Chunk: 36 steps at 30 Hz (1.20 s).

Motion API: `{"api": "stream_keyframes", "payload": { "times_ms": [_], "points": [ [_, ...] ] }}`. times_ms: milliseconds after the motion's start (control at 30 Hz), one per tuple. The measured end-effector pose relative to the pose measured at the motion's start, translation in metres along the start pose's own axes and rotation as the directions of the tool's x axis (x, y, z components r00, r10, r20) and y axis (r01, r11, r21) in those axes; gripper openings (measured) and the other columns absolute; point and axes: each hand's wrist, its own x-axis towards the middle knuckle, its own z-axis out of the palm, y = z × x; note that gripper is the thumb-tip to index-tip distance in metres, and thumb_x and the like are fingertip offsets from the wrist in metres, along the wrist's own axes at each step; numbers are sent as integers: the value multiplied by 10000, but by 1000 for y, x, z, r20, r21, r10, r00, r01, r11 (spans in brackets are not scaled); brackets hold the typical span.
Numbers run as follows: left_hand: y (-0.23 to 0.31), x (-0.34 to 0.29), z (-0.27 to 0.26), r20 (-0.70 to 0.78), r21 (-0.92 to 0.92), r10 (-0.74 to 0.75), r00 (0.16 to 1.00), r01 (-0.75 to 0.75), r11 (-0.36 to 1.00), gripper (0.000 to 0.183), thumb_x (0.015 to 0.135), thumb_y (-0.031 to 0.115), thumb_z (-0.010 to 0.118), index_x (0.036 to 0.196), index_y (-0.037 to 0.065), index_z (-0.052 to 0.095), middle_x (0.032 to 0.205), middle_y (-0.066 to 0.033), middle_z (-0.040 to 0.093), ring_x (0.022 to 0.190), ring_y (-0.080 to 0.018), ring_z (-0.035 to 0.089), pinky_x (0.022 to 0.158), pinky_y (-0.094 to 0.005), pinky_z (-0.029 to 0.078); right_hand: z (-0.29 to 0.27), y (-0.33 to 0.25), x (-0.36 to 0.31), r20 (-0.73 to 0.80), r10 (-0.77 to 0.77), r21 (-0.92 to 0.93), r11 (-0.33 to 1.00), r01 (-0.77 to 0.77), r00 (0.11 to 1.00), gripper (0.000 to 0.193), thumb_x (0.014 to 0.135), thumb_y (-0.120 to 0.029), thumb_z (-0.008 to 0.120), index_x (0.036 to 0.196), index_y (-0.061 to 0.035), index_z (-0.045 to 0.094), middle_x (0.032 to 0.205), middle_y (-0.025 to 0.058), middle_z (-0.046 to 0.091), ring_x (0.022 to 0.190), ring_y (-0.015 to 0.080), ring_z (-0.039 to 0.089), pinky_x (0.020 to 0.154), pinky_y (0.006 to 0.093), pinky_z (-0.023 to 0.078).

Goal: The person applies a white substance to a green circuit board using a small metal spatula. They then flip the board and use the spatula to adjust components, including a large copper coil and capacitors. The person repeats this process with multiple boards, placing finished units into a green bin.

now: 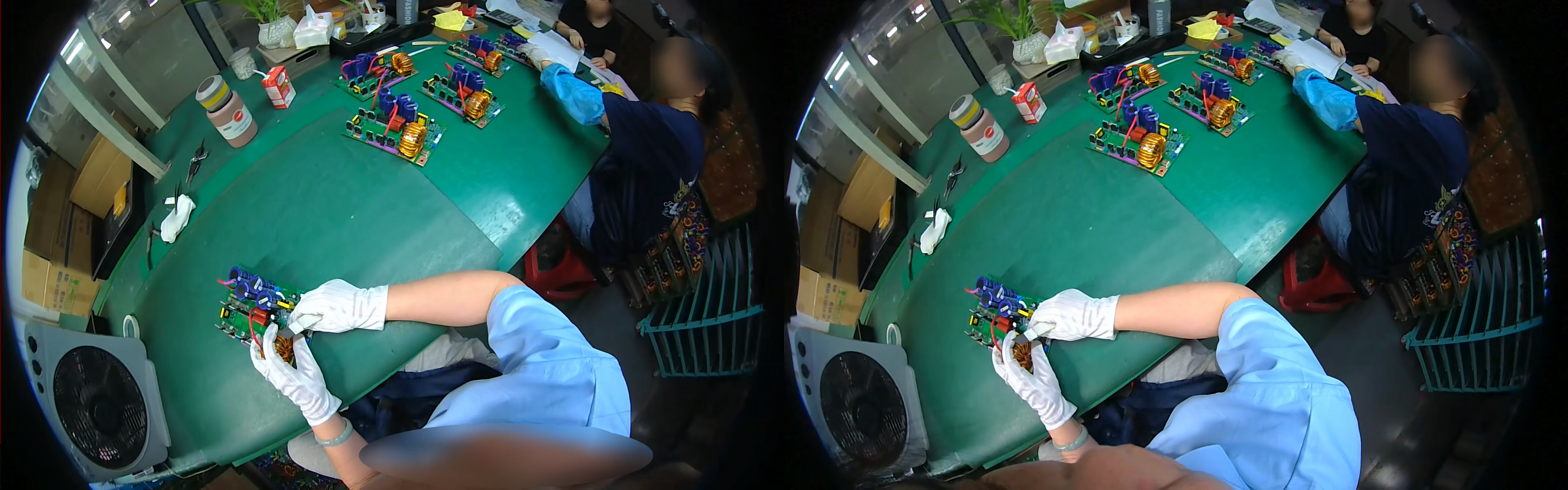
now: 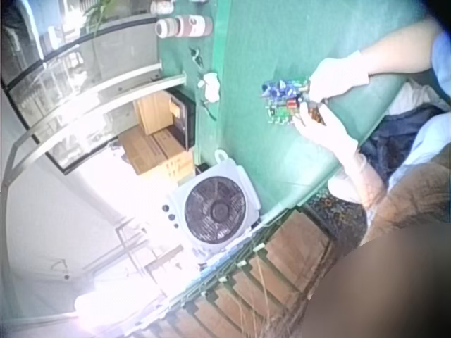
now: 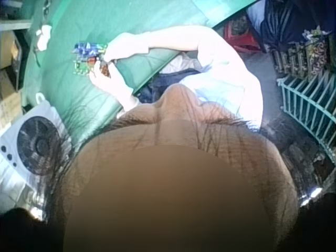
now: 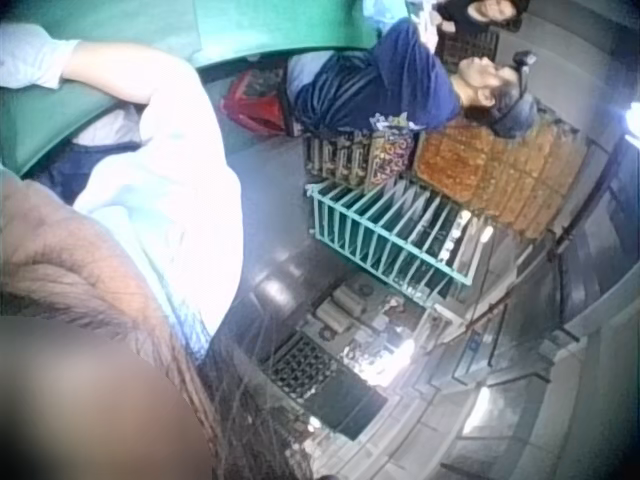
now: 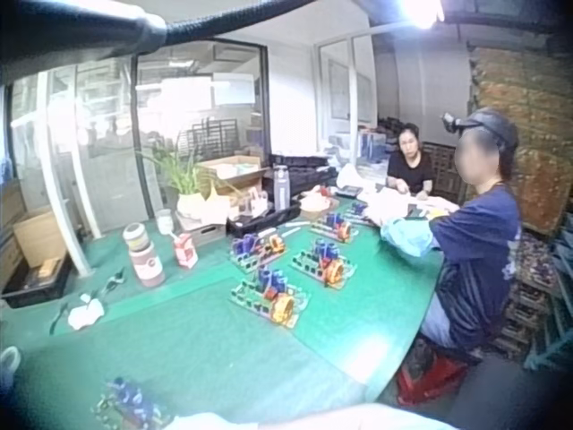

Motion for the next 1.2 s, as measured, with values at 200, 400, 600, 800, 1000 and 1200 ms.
{"api": "stream_keyframes", "payload": {
  "times_ms": [200,400,600,800,1000,1200],
  "points": [
    [-3,-1,0,9,21,8,1000,-8,1000,439,785,33,741,1200,44,597,1204,-123,616,1211,-355,484,1029,-454,392,3,2,0,23,-3,-4,1000,3,1000,165,883,-273,611,998,-164,656,887,56,658,815,299,645,679,409,511],
    [0,0,-1,16,51,20,1000,-21,998,441,788,28,738,1204,45,592,1209,-126,615,1211,-354,483,1024,-453,396,4,4,0,7,-17,-7,1000,17,1000,163,873,-269,622,995,-166,658,891,53,661,816,300,647,677,410,512],
    [-4,-1,0,-2,11,12,1000,-12,1000,436,794,46,741,1203,47,592,1207,-118,617,1203,-356,488,1030,-459,388,7,5,0,-23,-30,11,999,30,999,153,871,-270,625,977,-166,663,876,51,661,808,297,647,669,405,511],
    [-1,1,-2,13,48,36,999,-36,998,438,791,42,738,1203,48,591,1205,-111,619,1201,-358,491,1031,-464,386,3,3,1,-5,-19,-6,1000,19,1000,155,877,-283,618,969,-165,661,872,54,657,801,296,645,664,405,509],
    [-1,0,-2,14,31,19,1000,-20,999,438,789,34,736,1203,46,591,1207,-114,617,1206,-356,488,1031,-460,386,4,4,0,3,-13,-10,1000,14,1000,159,880,-283,609,967,-159,657,879,57,656,804,299,643,670,406,509],
    [-1,1,-2,13,26,25,1000,-25,999,440,786,23,739,1200,40,590,1202,-115,619,1201,-350,493,1028,-452,392,4,3,0,4,3,3,1000,-3,1000,165,884,-280,600,978,-158,659,897,59,662,824,300,645,689,408,513]
  ]
}}
